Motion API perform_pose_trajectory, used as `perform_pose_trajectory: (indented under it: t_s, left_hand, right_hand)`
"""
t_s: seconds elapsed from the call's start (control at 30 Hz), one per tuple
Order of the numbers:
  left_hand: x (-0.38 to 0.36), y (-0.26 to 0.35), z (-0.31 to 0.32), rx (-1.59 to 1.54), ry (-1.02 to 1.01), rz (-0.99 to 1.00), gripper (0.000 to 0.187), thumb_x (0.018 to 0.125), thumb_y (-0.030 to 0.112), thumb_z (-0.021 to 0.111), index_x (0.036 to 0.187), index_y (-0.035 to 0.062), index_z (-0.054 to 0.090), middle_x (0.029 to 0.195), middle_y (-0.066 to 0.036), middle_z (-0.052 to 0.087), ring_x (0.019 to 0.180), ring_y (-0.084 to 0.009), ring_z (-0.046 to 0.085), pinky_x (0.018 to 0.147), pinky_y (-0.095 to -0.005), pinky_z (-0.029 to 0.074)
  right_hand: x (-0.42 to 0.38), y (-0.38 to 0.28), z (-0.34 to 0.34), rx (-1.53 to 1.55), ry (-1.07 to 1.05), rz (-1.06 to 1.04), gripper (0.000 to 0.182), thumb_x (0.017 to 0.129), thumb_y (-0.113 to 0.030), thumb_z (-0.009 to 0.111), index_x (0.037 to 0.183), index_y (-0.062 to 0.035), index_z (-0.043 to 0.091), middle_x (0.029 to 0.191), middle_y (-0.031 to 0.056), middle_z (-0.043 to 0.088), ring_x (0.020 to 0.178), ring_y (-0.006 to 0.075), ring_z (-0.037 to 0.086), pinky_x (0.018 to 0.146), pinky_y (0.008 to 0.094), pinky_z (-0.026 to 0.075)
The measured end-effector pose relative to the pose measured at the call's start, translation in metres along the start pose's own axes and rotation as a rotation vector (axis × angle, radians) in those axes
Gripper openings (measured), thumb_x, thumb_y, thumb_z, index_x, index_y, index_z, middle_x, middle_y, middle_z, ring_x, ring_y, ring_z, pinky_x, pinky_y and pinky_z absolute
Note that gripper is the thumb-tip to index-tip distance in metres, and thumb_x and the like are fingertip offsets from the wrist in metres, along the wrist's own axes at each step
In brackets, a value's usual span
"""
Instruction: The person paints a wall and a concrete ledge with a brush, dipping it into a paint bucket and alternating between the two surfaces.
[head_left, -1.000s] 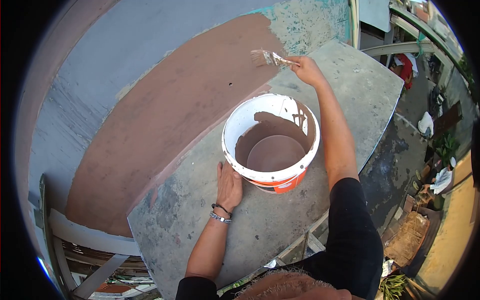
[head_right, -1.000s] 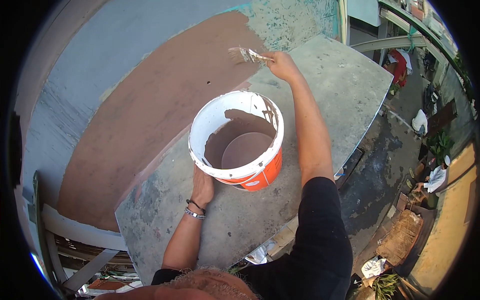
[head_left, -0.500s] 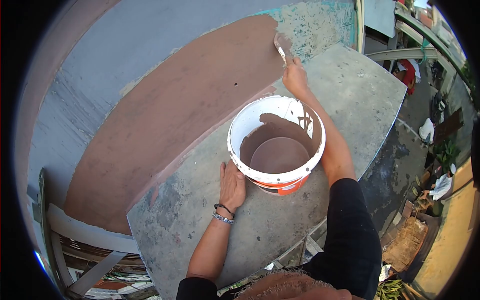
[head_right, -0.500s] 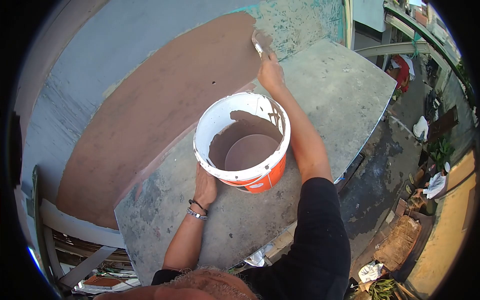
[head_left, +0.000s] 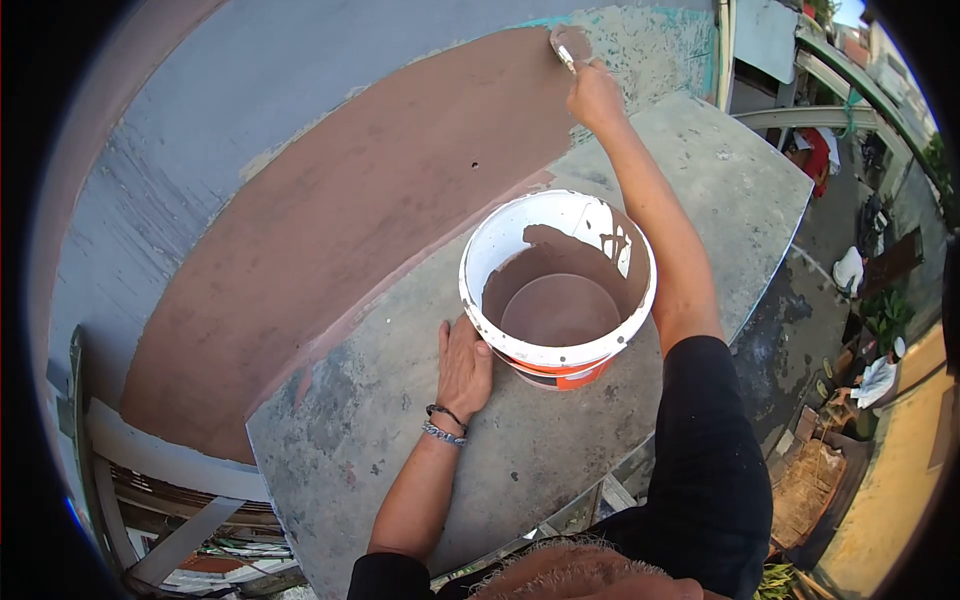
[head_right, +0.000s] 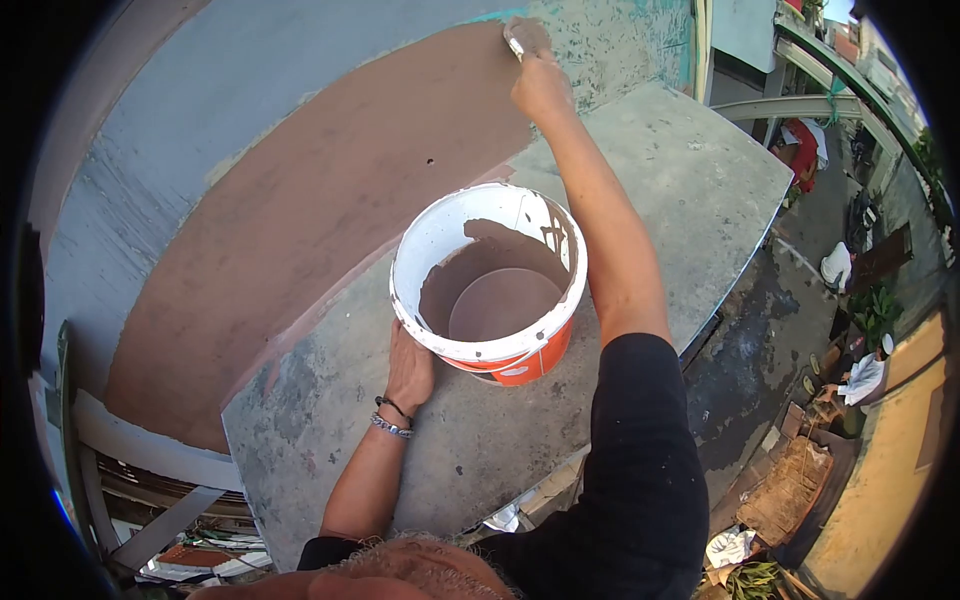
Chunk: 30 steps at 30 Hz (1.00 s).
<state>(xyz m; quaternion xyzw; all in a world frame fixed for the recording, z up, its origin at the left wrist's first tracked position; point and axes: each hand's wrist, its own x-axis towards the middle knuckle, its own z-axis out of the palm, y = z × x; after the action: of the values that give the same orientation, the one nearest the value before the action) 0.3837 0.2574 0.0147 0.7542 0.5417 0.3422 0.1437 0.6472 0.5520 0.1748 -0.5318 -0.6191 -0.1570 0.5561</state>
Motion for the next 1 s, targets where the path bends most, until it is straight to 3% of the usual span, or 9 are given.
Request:
perform_pose_trajectory:
  t_s: [0.1, 0.2, 0.3, 0.5, 0.6, 0.7, 0.9, 0.97, 1.0]
  left_hand:
    - [0.001, 0.002, -0.001, -0.014, 0.004, 0.01, 0.09, 0.092, 0.071, 0.003, 0.143, 0.0036, 0.036, 0.14, -0.018, 0.044, 0.135, -0.036, 0.037, 0.114, -0.0601, 0.008]
    - [0.0, 0.003, -0.002, -0.011, 0.02, -0.003, 0.09, 0.092, 0.07, 0.003, 0.143, 0.0036, 0.036, 0.14, -0.018, 0.044, 0.135, -0.0362, 0.037, 0.114, -0.0599, 0.008]
    - [0.0, 0.003, -0.001, 0.007, 0.015, -0.013, 0.089, 0.093, 0.07, 0.003, 0.143, 0.0038, 0.035, 0.141, -0.019, 0.043, 0.136, -0.036, 0.036, 0.114, -0.0595, 0.008]
    - [-0.001, -0.001, -0.002, 0.013, -0.016, -0.024, 0.088, 0.093, 0.069, 0.004, 0.145, 0.0039, 0.033, 0.143, -0.019, 0.042, 0.137, -0.0358, 0.035, 0.114, -0.0591, 0.008]
    - [-0.001, -0.002, 0.001, 0.02, -0.007, -0.021, 0.088, 0.093, 0.069, 0.004, 0.145, 0.0039, 0.032, 0.143, -0.019, 0.041, 0.137, -0.0358, 0.035, 0.114, -0.0592, 0.008]
    - [-0.001, -0.001, 0.0, 0.018, 0.0, -0.025, 0.088, 0.093, 0.069, 0.004, 0.145, 0.004, 0.032, 0.143, -0.019, 0.041, 0.137, -0.0356, 0.034, 0.114, -0.0592, 0.008]
    - [-0.001, 0.002, -0.004, 0.009, -0.032, -0.027, 0.092, 0.091, 0.072, 0.003, 0.146, 0.0042, 0.032, 0.144, -0.019, 0.041, 0.138, -0.0353, 0.034, 0.115, -0.0589, 0.008]
    - [-0.001, 0.003, -0.003, 0.004, -0.012, -0.044, 0.094, 0.09, 0.074, 0.003, 0.146, 0.004, 0.031, 0.145, -0.019, 0.04, 0.138, -0.0351, 0.033, 0.115, -0.0589, 0.007]
    - [-0.002, 0.003, -0.003, 0.002, -0.012, -0.055, 0.095, 0.09, 0.075, 0.003, 0.147, 0.0038, 0.03, 0.146, -0.019, 0.039, 0.139, -0.0351, 0.033, 0.115, -0.059, 0.007]
  right_hand:
    - [-0.019, -0.009, -0.03, 0.065, -0.126, -0.149, 0.03, 0.082, -0.007, 0.056, 0.108, -0.0053, 0.07, 0.106, 0.0226, 0.065, 0.097, 0.0392, 0.064, 0.086, 0.0452, 0.05]
    - [-0.001, 0.02, -0.066, 0.131, -0.148, 0.061, 0.03, 0.083, -0.008, 0.056, 0.11, -0.0055, 0.069, 0.105, 0.0223, 0.064, 0.103, 0.0402, 0.062, 0.088, 0.0462, 0.05]
    - [0.027, 0.058, -0.045, 0.002, -0.084, 0.175, 0.03, 0.084, -0.008, 0.056, 0.11, -0.0051, 0.069, 0.107, 0.0225, 0.064, 0.1, 0.0403, 0.062, 0.087, 0.0472, 0.05]
    - [0.016, 0.017, -0.017, -0.089, -0.11, -0.019, 0.034, 0.083, -0.007, 0.056, 0.115, -0.0048, 0.066, 0.107, 0.0218, 0.064, 0.098, 0.0387, 0.062, 0.086, 0.0465, 0.05]
    - [0.004, 0.002, -0.026, -0.007, -0.122, -0.097, 0.035, 0.083, -0.006, 0.055, 0.117, -0.0052, 0.065, 0.107, 0.0207, 0.062, 0.099, 0.0384, 0.062, 0.087, 0.0469, 0.05]
    - [-0.006, -0.016, -0.034, 0.032, -0.099, -0.168, 0.028, 0.084, -0.003, 0.053, 0.109, -0.0034, 0.066, 0.102, 0.0202, 0.062, 0.097, 0.0394, 0.062, 0.085, 0.0471, 0.051]
    - [-0.017, -0.01, -0.066, 0.149, -0.117, -0.245, 0.035, 0.084, -0.004, 0.054, 0.117, -0.0047, 0.064, 0.103, 0.0215, 0.063, 0.096, 0.0392, 0.063, 0.086, 0.0472, 0.05]
    - [-0.006, 0.02, -0.064, 0.098, -0.036, -0.146, 0.035, 0.086, -0.011, 0.055, 0.12, -0.0054, 0.063, 0.104, 0.0218, 0.065, 0.095, 0.0391, 0.064, 0.087, 0.0478, 0.049]
    - [0.001, 0.031, -0.063, 0.152, -0.058, 0.003, 0.035, 0.087, -0.015, 0.055, 0.119, -0.0057, 0.064, 0.103, 0.022, 0.066, 0.095, 0.0393, 0.064, 0.088, 0.0477, 0.049]
